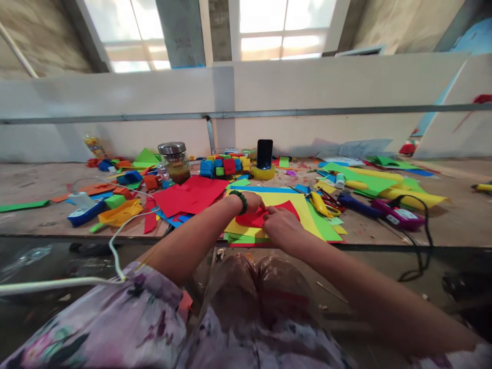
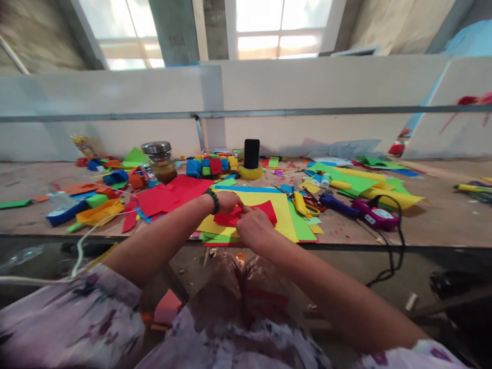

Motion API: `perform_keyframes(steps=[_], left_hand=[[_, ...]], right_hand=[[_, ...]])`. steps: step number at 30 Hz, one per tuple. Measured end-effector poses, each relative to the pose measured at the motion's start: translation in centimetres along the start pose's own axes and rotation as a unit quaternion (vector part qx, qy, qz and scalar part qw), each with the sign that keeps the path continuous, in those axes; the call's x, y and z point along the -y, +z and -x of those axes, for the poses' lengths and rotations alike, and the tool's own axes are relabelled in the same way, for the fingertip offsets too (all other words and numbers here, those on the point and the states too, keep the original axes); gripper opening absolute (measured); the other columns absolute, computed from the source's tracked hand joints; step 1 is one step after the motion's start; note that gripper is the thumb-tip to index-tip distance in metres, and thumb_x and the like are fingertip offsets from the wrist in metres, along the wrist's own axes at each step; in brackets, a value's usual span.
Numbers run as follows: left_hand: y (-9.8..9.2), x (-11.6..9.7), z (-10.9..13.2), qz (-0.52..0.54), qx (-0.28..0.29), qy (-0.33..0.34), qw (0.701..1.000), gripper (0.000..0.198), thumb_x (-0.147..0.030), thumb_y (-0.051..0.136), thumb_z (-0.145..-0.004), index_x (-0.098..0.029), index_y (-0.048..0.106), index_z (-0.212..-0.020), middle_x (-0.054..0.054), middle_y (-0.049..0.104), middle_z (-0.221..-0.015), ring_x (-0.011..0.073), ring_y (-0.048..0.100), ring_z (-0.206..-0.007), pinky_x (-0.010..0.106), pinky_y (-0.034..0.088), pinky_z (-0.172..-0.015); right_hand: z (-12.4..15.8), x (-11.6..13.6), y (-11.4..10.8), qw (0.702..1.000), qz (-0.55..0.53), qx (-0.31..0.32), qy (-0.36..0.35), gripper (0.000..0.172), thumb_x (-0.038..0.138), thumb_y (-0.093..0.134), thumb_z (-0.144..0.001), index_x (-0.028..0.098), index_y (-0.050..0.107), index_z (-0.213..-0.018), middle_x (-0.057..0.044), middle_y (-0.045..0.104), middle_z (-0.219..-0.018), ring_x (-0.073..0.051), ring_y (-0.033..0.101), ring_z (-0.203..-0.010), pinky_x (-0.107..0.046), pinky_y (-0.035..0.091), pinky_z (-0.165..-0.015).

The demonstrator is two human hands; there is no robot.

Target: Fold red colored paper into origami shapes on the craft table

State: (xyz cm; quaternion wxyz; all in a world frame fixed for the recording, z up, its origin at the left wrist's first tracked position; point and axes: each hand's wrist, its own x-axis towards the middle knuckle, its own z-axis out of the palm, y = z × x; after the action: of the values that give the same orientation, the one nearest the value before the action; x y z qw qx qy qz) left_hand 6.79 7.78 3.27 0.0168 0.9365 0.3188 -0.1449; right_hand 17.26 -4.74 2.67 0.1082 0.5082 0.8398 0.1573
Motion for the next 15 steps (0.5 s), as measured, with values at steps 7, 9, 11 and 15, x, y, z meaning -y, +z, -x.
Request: perform_keyframes(steps=[7,9,11,15], left_hand=[[0.2,-0.3,0.5,-0.015,0.011,0.002,1.000,0.058,-0.016,0.058,-0.077,-0.033,0.055,-0.132,0.005,0.066,-0.123,0.0230,0.060,-0.112,0.028,0.046,-0.092],[0.3,-0.3,0.6,-0.013,0.009,0.002,1.000,0.060,-0.017,0.060,-0.075,-0.033,0.054,-0.133,0.005,0.066,-0.122,0.0235,0.060,-0.112,0.029,0.045,-0.093],[0.4,-0.3,0.6,-0.009,0.005,0.002,1.000,0.063,-0.018,0.063,-0.072,-0.034,0.054,-0.133,0.005,0.066,-0.123,0.0242,0.060,-0.112,0.029,0.045,-0.093],[0.6,-0.2,0.6,-0.001,-0.010,-0.006,1.000,0.065,-0.017,0.066,-0.069,-0.035,0.057,-0.131,0.005,0.065,-0.125,0.0247,0.060,-0.111,0.029,0.045,-0.093]], right_hand=[[0.9,-0.3,1.4,0.997,0.041,-0.011,-0.061,0.019,0.011,0.057,-0.083,0.012,0.076,-0.085,-0.015,0.072,-0.085,-0.030,0.054,-0.104,-0.038,0.038,-0.081],[1.5,-0.3,1.7,0.996,0.055,-0.002,-0.064,0.019,0.011,0.057,-0.083,0.012,0.076,-0.084,-0.016,0.072,-0.084,-0.031,0.054,-0.101,-0.039,0.038,-0.079],[2.3,-0.8,1.8,0.997,0.048,0.021,-0.048,0.019,0.011,0.057,-0.082,0.012,0.076,-0.083,-0.017,0.072,-0.083,-0.031,0.055,-0.098,-0.039,0.038,-0.076],[4.3,-3.0,1.4,0.996,-0.014,0.070,0.058,0.022,0.006,0.054,-0.081,0.010,0.076,-0.081,-0.020,0.071,-0.085,-0.033,0.055,-0.102,-0.038,0.039,-0.073]])
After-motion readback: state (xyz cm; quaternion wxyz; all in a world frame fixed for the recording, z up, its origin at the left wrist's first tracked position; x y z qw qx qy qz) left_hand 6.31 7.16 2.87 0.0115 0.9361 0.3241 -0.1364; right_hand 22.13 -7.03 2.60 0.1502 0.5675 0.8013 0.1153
